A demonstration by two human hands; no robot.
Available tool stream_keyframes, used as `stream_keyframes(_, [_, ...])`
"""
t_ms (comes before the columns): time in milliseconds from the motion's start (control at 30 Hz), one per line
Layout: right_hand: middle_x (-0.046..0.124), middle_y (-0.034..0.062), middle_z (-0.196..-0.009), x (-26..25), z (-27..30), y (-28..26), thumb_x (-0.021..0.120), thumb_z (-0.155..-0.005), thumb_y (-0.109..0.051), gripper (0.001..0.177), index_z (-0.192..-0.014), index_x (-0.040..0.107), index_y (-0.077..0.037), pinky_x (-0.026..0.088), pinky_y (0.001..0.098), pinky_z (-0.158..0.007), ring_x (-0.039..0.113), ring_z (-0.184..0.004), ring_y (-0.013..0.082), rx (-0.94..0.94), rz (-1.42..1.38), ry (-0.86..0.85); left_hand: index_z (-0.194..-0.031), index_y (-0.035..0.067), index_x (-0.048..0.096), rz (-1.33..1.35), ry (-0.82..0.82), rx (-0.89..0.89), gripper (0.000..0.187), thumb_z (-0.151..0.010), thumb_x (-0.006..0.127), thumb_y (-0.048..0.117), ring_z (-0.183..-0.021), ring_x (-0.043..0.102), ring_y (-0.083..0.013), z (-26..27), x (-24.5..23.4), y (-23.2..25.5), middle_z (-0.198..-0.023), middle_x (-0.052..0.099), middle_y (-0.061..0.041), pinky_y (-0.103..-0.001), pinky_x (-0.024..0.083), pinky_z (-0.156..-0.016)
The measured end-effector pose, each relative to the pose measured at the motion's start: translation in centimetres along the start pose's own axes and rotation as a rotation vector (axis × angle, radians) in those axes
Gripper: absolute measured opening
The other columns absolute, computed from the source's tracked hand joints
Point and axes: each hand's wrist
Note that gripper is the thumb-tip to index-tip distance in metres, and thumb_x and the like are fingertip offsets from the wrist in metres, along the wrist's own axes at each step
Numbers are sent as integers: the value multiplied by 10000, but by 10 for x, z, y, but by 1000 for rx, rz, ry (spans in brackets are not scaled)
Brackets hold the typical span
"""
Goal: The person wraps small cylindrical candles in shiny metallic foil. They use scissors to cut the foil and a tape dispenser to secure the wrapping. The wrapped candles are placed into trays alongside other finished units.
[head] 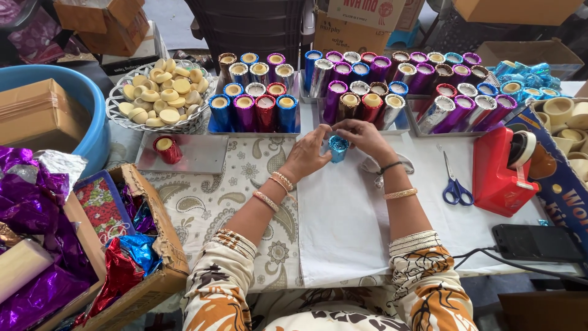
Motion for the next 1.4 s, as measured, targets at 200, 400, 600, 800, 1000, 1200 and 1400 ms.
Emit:
stream_keyframes(200, [751,16,-963,3,-11,29,763,-910,-160,221,-1088,749,-30,562,285,-766,662,-851,100,-257,79,-34,-1275,102,468,-37,97,79,516,-812,695,113,-970,690,-391,5,6,5,-1099,696,-178,-483,574,-805])
stream_keyframes(400, [732,50,-868,9,-16,36,785,-872,-112,218,-1050,734,4,558,285,-729,633,-786,89,-195,116,23,-1339,64,425,-159,55,158,543,-851,656,122,-941,673,-409,8,12,0,-998,671,-213,-512,563,-812])
stream_keyframes(600, [747,45,-868,10,-12,20,784,-861,-67,211,-1065,759,-18,558,281,-723,652,-765,91,-118,136,27,-1171,68,475,-278,87,155,368,-867,663,157,-853,690,-373,-4,-5,-3,-888,683,-167,-491,567,-755])
stream_keyframes(800, [771,20,-961,10,-9,14,762,-889,-69,192,-1080,772,-55,571,261,-779,679,-832,69,-88,37,-27,-923,84,627,-352,387,31,106,-851,680,141,-784,716,-330,-26,-86,-27,-811,696,-154,-462,577,-666])
stream_keyframes(1000, [773,27,-986,10,-7,13,761,-889,-77,203,-1091,770,-58,571,274,-794,679,-855,83,-88,80,-23,-890,75,668,-500,724,-344,66,-912,645,132,-837,718,-317,-28,-179,-127,-919,721,-139,-447,593,-743])
stream_keyframes(1200, [776,25,-1009,8,-4,8,753,-887,-70,199,-1084,762,-45,574,291,-817,686,-882,103,-125,62,-16,-1140,61,675,-948,699,-695,453,-736,719,262,-1145,534,-391,0,-240,-182,-1178,625,-182,-546,480,-913])
stream_keyframes(1400, [773,41,-1019,7,-3,5,748,-886,-69,199,-1083,755,-41,573,306,-840,691,-912,119,-117,64,-36,-1243,66,638,-876,562,-944,361,-929,608,240,-1279,469,-398,27,-275,-263,-1305,583,-204,-600,412,-1014])
Point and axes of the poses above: each hand's wrist, its own z-axis away from the middle knuckle, its own x-axis out of the palm, y = z × x
